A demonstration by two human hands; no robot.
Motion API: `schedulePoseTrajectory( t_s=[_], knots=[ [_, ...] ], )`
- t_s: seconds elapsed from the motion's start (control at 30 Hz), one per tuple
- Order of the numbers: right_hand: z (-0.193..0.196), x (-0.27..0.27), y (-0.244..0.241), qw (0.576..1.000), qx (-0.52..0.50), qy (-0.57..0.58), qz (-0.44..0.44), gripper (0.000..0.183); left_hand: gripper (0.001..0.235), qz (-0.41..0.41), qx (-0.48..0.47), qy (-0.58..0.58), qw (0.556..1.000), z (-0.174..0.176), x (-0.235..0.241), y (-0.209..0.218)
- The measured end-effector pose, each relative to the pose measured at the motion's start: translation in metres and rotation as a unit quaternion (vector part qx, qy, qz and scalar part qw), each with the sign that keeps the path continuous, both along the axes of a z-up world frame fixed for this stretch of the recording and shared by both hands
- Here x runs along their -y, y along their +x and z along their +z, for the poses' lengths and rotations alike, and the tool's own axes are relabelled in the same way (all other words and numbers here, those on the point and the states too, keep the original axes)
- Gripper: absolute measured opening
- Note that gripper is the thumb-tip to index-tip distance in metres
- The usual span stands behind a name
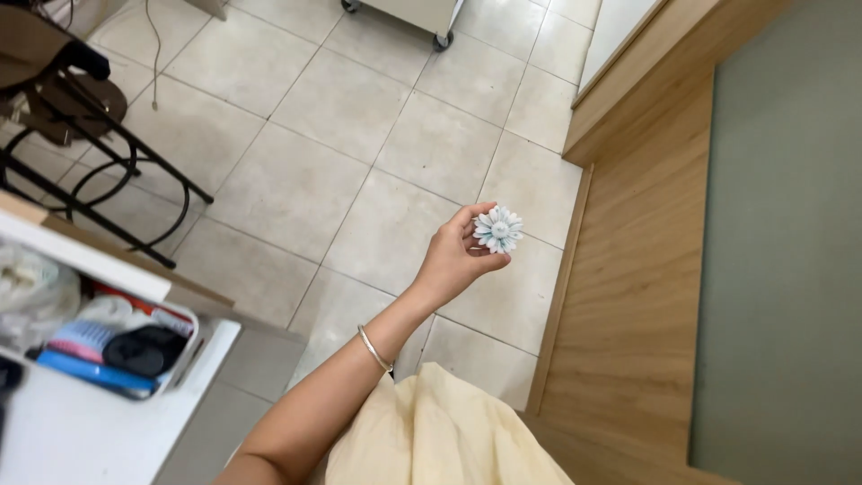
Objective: Picking up decorative candles from a work table and placing them on a display shelf.
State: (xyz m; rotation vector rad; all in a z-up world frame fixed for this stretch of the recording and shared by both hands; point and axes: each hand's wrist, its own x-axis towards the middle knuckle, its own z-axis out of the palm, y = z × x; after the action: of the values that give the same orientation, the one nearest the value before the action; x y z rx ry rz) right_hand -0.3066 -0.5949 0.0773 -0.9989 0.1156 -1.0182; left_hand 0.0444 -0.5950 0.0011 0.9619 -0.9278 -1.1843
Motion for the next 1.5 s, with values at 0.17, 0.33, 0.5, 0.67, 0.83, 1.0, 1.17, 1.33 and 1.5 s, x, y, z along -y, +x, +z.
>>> schedulePoseTrajectory(
  t_s=[0.17,0.33,0.5,0.67,0.83,1.0,1.17,1.33,1.5],
  knots=[
    [-0.006,0.056,0.018,1.0,0.012,0.001,-0.017,0.046,0.071,-0.006,0.02,0.023,1.0,0.013,0.088,0.027],
    [-0.01,0.129,0.032,1.0,0.02,-0.009,-0.015,0.049,0.072,-0.008,0.006,0.033,0.999,-0.001,0.172,0.039],
    [-0.025,0.227,0.035,0.999,0.027,-0.02,-0.003,0.052,0.072,-0.011,0.0,0.041,0.999,-0.004,0.261,0.048],
    [-0.033,0.353,0.033,0.999,0.035,-0.041,0.009,0.055,0.071,0.009,-0.014,0.029,0.999,-0.007,0.383,0.052],
    [0.144,0.474,0.134,0.997,0.033,-0.069,-0.003,0.058,0.072,0.016,-0.018,0.003,1.0,0.009,0.5,0.053],
    [0.186,0.57,0.165,0.994,0.04,-0.097,-0.032,0.061,0.069,0.045,-0.004,0.057,0.997,0.021,0.591,0.063],
    [0.185,0.663,0.184,0.988,0.045,-0.127,-0.079,0.065,0.068,0.028,-0.015,0.095,0.995,0.009,0.686,0.081],
    [0.18,0.772,0.231,0.98,0.049,-0.154,-0.119,0.068,0.07,0.0,-0.007,0.112,0.994,-0.002,0.806,0.119],
    [0.031,0.897,0.24,0.972,0.058,-0.166,-0.155,0.071,0.068,-0.087,0.083,0.076,0.99,0.019,0.935,0.17]
  ],
)
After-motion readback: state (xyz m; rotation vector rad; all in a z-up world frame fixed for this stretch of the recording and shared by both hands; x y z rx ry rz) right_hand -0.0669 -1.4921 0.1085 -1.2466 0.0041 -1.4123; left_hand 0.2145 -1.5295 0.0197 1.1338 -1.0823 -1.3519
